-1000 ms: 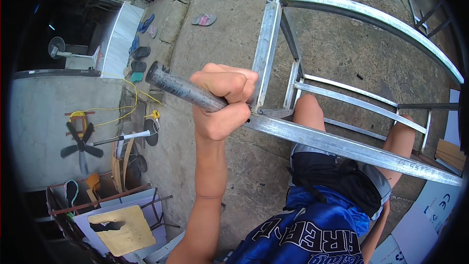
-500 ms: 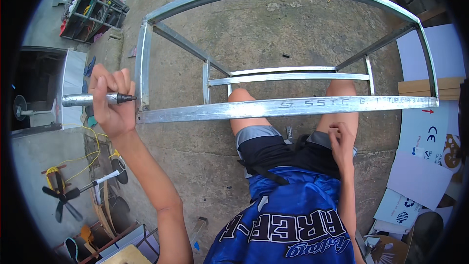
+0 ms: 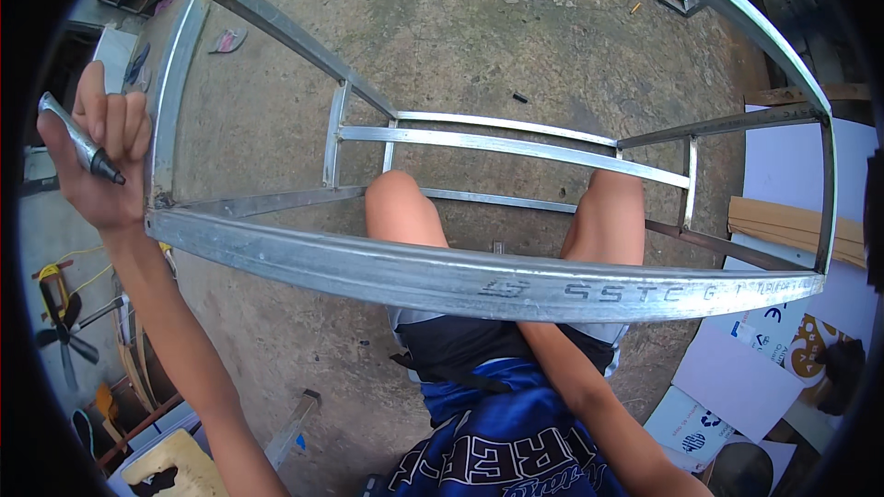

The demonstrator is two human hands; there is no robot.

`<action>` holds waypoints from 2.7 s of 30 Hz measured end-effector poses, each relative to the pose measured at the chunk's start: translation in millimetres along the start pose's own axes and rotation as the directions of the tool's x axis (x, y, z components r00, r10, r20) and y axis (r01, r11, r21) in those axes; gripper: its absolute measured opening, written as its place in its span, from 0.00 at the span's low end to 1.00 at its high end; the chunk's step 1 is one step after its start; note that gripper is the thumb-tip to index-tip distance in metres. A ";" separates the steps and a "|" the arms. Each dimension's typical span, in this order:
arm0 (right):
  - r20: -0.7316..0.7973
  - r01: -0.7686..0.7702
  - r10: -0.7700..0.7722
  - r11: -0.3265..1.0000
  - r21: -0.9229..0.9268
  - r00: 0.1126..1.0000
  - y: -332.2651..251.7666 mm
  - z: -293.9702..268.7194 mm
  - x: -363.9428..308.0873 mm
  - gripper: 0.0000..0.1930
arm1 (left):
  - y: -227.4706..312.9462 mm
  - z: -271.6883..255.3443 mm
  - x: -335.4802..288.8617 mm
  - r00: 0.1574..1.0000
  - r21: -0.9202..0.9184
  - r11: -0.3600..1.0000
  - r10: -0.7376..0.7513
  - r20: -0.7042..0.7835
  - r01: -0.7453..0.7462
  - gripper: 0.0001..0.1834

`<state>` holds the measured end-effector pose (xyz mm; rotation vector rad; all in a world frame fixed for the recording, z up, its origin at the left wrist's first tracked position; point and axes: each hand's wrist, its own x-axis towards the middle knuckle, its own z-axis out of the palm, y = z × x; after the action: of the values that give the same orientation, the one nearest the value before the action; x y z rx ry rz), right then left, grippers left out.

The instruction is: Marking and measuring a metal frame using a square, tape measure, and marker.

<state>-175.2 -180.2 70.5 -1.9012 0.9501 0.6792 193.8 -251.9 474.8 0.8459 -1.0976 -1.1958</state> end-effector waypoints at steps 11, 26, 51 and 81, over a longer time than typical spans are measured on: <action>-0.532 0.699 0.560 -0.121 0.705 0.635 188.9 -35.5 -230.0 0.19 | 30.7 -120.2 -51.6 0.932 -0.002 0.994 0.099 -0.347 -0.107 0.37; 0.063 -0.117 0.970 -0.036 0.993 0.234 215.8 180.8 -105.5 0.61 | -1.8 6.2 3.7 0.988 -0.115 0.992 0.032 -0.154 -0.050 0.19; -0.489 0.531 0.220 -0.217 0.819 0.844 103.2 -94.6 -236.0 0.43 | -5.1 28.7 0.8 0.969 -0.055 0.990 0.114 -0.221 -0.129 0.26; -0.754 0.845 -0.385 0.201 0.495 0.533 -170.5 -249.1 -293.4 0.33 | -37.8 214.8 -110.4 0.845 0.094 0.965 0.260 -0.468 -0.245 0.31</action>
<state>-177.5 -244.0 486.6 -1.2903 0.4392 -0.7764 -24.2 -141.3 477.3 0.9258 -0.7886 -0.6950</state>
